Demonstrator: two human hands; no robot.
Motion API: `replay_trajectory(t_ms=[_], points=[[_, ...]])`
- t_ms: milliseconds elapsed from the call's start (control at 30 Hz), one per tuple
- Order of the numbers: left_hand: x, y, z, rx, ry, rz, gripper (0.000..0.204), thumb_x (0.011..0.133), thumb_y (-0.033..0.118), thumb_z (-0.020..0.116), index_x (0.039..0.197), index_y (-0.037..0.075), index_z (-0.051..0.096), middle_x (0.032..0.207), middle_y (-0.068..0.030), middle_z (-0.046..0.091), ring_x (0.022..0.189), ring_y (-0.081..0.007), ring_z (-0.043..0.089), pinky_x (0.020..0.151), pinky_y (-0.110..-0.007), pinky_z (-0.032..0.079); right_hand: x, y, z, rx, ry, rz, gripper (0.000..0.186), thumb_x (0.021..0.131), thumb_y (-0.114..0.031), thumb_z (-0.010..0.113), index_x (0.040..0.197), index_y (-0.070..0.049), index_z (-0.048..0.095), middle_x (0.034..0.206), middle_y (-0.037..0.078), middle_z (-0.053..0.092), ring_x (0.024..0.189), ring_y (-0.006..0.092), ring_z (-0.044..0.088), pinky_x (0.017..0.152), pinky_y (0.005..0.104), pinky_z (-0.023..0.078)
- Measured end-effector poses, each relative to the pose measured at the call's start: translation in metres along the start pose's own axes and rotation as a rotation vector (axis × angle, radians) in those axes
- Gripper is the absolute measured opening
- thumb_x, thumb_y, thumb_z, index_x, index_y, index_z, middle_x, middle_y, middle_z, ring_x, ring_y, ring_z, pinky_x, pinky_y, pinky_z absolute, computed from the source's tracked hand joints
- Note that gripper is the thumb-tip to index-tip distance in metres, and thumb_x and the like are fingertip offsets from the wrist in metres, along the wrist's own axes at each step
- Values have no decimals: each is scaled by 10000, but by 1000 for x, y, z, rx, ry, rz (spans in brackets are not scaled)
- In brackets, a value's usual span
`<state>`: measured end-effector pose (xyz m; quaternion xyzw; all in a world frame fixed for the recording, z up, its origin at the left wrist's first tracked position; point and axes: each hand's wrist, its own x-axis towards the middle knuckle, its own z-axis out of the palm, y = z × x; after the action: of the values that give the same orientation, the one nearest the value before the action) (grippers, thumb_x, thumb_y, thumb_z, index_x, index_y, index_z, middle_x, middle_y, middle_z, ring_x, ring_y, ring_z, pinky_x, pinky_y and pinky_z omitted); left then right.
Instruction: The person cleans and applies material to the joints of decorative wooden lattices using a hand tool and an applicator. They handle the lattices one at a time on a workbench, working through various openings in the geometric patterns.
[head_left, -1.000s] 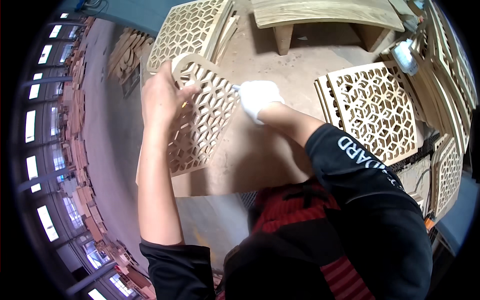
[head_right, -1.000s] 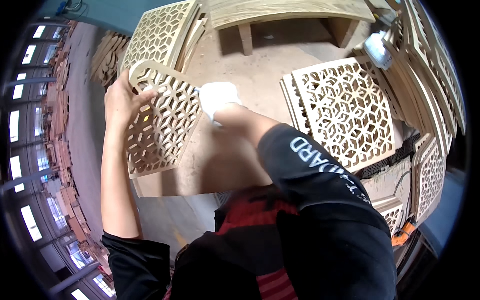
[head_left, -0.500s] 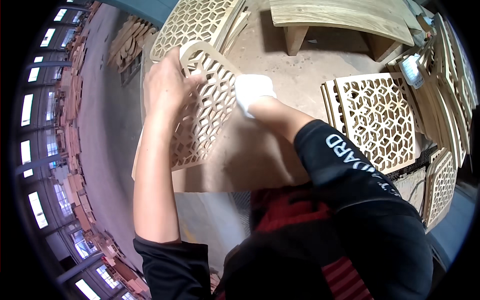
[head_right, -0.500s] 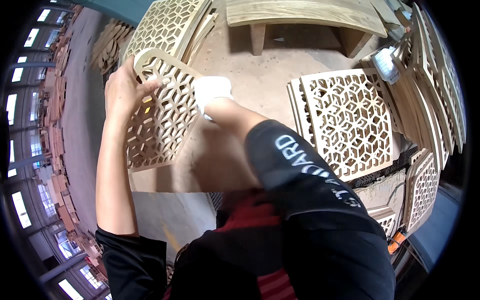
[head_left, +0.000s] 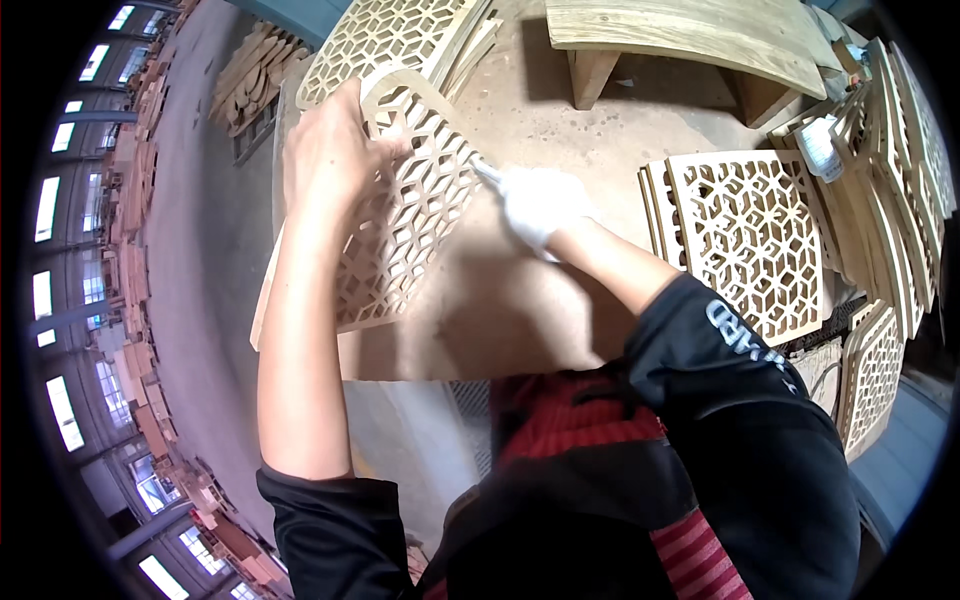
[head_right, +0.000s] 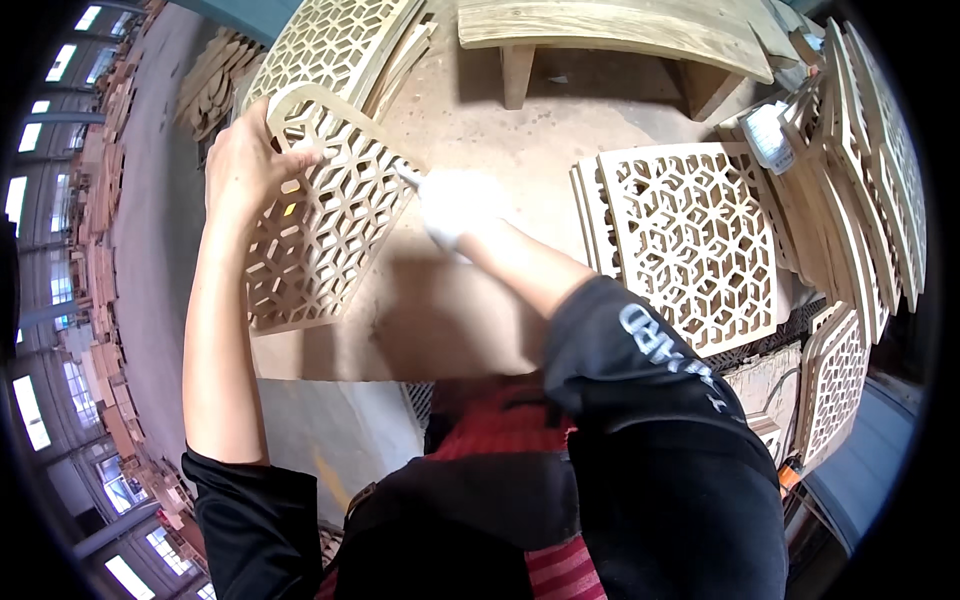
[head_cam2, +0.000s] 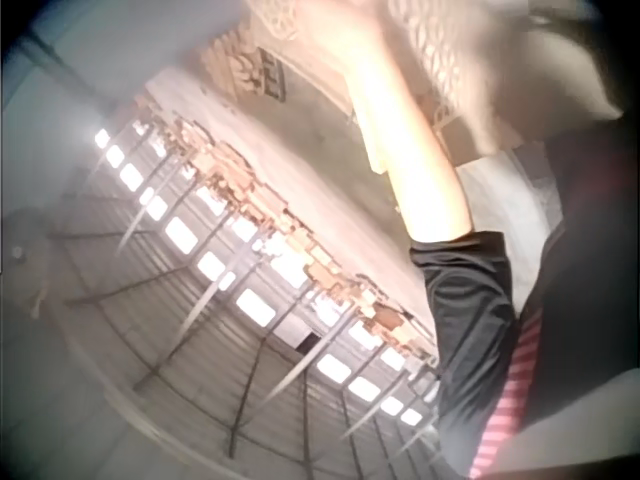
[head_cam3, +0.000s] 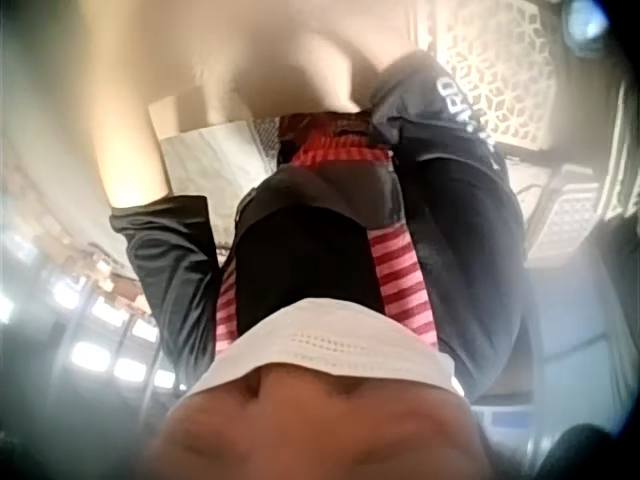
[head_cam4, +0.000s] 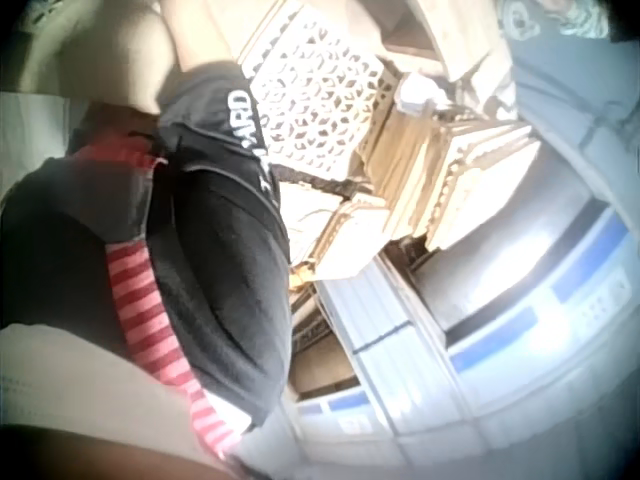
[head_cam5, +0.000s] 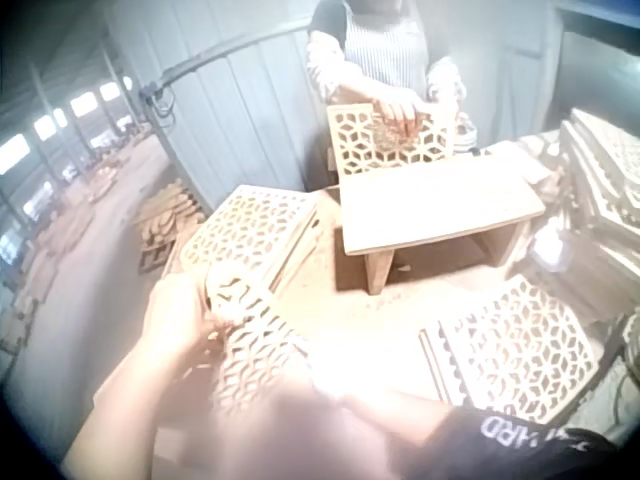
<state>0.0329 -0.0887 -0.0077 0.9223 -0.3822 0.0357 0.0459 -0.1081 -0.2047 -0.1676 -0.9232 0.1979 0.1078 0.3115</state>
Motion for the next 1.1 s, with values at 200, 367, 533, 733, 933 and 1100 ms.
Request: replay_trajectory(t_ms=[200, 367, 533, 733, 933, 1100], points=[[0, 5, -5, -40, -9, -27, 549, 668, 237, 895, 1105, 41, 626, 939, -174, 723, 903, -345, 694, 801, -443, 515, -27, 26, 3, 13, -57, 44, 376, 999, -303, 430, 1006, -49, 707, 928, 213, 714, 872, 381, 686, 808, 475, 532], [0, 3, -4, -17, -10, -4, 522, 669, 208, 895, 1076, 26, 624, 917, -182, 720, 893, -345, 694, 797, -441, 512, 1, 7, 4, -38, -24, 30, 299, 950, -176, 454, 982, -36, 717, 977, 192, 725, 917, 373, 699, 815, 446, 550], [-3, 9, -4, -30, -2, 13, 507, 669, 210, 894, 1054, 22, 623, 907, -179, 718, 888, -348, 693, 787, -446, 507, 35, -8, 13, -109, 17, -13, 341, 952, -226, 450, 1009, -33, 725, 990, 231, 713, 936, 394, 688, 853, 451, 535], [-5, 3, -2, 17, 14, -20, 507, 674, 229, 891, 1048, 22, 620, 924, -178, 721, 911, -354, 693, 795, -453, 511, 23, -3, 34, 32, 108, -23, 405, 1017, -249, 365, 1030, -32, 706, 1024, 229, 706, 969, 390, 677, 889, 452, 517], [-10, 15, -2, 43, -12, -50, 488, 693, 215, 882, 1014, -1, 585, 920, -206, 709, 908, -373, 686, 807, -463, 510, 39, -21, 16, -88, 36, 10, 385, 1007, -238, 385, 1026, -28, 707, 1021, 226, 709, 964, 384, 681, 882, 449, 521], [-12, 14, -5, 98, -6, -53, 470, 682, 259, 882, 970, 26, 592, 859, -182, 694, 910, -355, 683, 831, -449, 524, 24, -7, 29, 13, 23, 55, 278, 897, -189, 523, 1044, -62, 722, 1049, 178, 720, 966, 346, 702, 813, 426, 562]])
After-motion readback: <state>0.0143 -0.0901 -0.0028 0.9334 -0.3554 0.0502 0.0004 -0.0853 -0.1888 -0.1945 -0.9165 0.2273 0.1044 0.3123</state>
